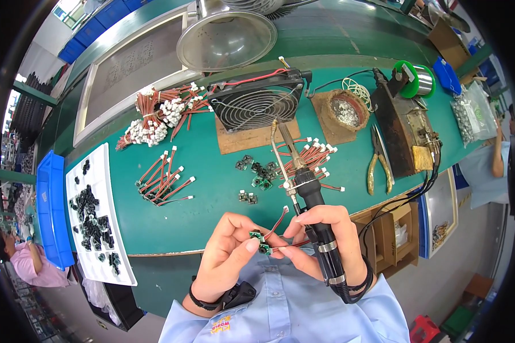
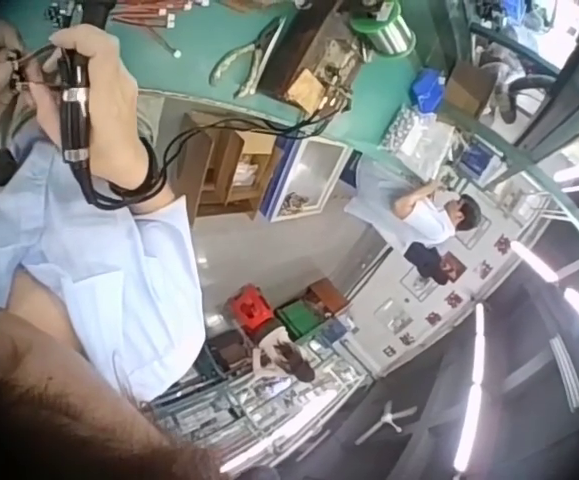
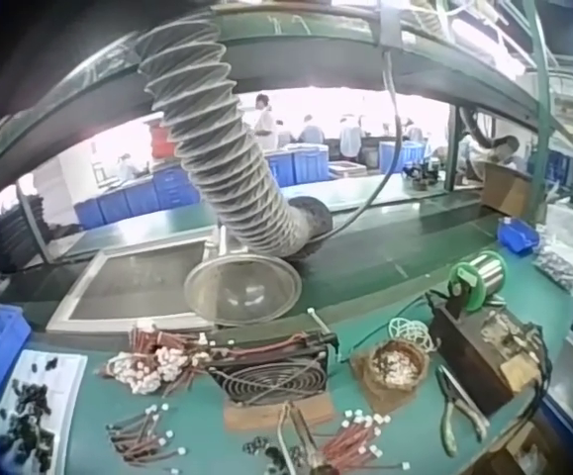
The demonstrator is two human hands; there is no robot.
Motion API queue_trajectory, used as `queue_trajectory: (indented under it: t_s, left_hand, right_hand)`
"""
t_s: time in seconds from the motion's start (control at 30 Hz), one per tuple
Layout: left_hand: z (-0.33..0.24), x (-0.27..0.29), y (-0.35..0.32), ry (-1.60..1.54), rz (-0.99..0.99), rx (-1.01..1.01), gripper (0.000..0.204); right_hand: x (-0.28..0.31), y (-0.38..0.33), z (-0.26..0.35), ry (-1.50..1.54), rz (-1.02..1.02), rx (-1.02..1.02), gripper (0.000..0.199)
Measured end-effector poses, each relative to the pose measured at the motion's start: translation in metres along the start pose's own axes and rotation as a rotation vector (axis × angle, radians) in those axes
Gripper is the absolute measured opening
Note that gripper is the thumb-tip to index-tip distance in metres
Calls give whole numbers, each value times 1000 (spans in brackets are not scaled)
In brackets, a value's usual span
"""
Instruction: The person solders wires to circuit boards using a soldering iron, handling each board by hand. They set each completed piece on the table and pick up a new board and wire to repeat the process.
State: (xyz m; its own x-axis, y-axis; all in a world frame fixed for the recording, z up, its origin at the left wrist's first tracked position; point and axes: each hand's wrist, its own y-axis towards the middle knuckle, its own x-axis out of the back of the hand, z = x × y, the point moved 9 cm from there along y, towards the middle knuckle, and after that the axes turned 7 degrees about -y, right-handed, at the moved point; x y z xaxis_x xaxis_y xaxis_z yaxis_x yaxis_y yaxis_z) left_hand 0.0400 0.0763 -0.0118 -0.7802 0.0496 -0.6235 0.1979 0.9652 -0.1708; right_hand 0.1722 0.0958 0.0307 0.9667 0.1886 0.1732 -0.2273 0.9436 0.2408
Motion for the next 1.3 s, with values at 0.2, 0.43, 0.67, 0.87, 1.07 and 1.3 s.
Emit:
queue_trajectory:
  t_s: [0.2,0.43,0.67,0.87,1.07,1.3]
  left_hand:
    - [-5,7,8,39,-66,-90,14]
    - [-13,24,13,146,-95,-229,14]
    - [-21,29,13,378,-178,-337,12]
    - [-17,30,13,401,-187,-304,12]
    - [-17,30,14,414,-185,-283,12]
    - [-21,31,9,338,-218,-316,12]
  right_hand:
    - [22,-5,10,-435,-58,277,52]
    - [44,-48,6,-426,-201,297,59]
    - [22,-57,1,-530,76,324,48]
    - [18,-54,1,-529,108,311,47]
    - [19,-54,1,-540,110,317,48]
    - [80,-48,-34,-670,-492,162,41]
